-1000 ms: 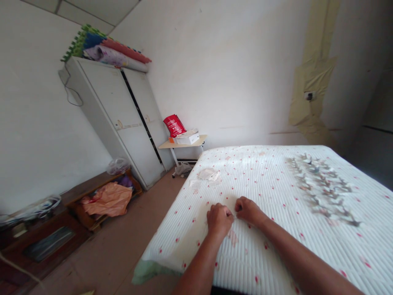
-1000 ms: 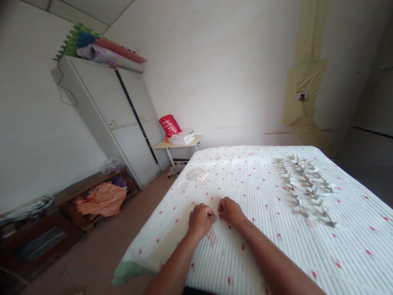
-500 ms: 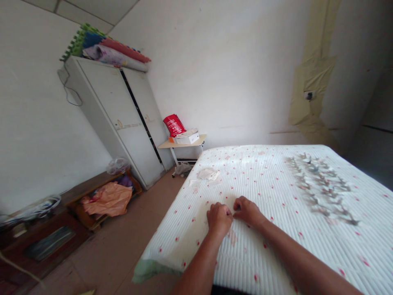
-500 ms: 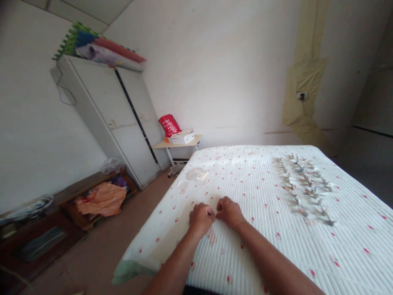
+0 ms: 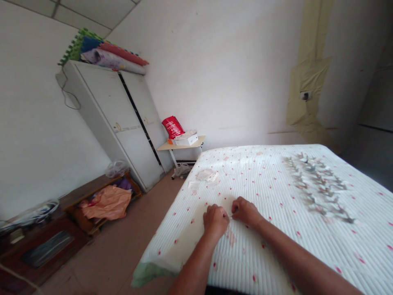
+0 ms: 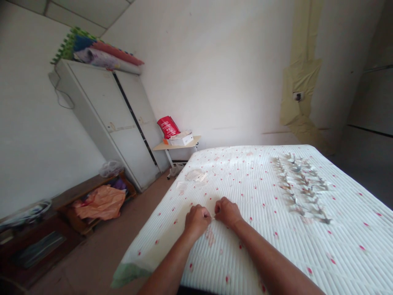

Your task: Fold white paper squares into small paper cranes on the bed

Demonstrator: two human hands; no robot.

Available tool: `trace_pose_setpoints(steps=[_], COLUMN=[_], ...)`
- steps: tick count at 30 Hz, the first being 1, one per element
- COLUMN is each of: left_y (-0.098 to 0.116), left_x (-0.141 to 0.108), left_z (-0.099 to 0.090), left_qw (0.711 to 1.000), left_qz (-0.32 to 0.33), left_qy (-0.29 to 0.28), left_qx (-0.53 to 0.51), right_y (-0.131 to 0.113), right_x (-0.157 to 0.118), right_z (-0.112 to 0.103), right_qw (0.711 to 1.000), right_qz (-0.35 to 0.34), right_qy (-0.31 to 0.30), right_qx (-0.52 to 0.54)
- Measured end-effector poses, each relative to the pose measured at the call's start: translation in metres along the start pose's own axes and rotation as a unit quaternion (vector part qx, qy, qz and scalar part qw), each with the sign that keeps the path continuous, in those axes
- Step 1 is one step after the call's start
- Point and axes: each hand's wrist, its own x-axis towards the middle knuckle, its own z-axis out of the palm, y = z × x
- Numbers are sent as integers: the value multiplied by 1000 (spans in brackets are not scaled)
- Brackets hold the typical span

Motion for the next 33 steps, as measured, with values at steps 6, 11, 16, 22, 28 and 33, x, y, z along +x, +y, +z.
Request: trace_pose_setpoints(steps=[6, 11, 16, 22, 28, 33], left_y=[-2, -8, -6, 2, 3, 4], left_x=[1, 3, 0, -6, -5, -4], left_z=[-1, 0, 4, 8, 7, 4], left_qw=[1000, 999, 996, 996, 997, 998], left_qz=[-4, -11, -21, 10, 2, -1], left_qy=[-6, -5, 29, 46, 34, 23], left_qx=[-3, -32, -81, -79, -68, -56], right_y=[1, 1, 3, 8, 5, 3], right_x=[1, 1, 3, 4, 4, 3], right_z=[0, 1, 3, 4, 3, 7], right_qw=[1000, 1000, 1000, 1000, 1000, 999], right_qz=[-2, 0, -1, -22, -5, 2], right_qy=[-2, -1, -2, 9, 5, 37], right_qx=[-2, 2, -5, 5, 7, -16])
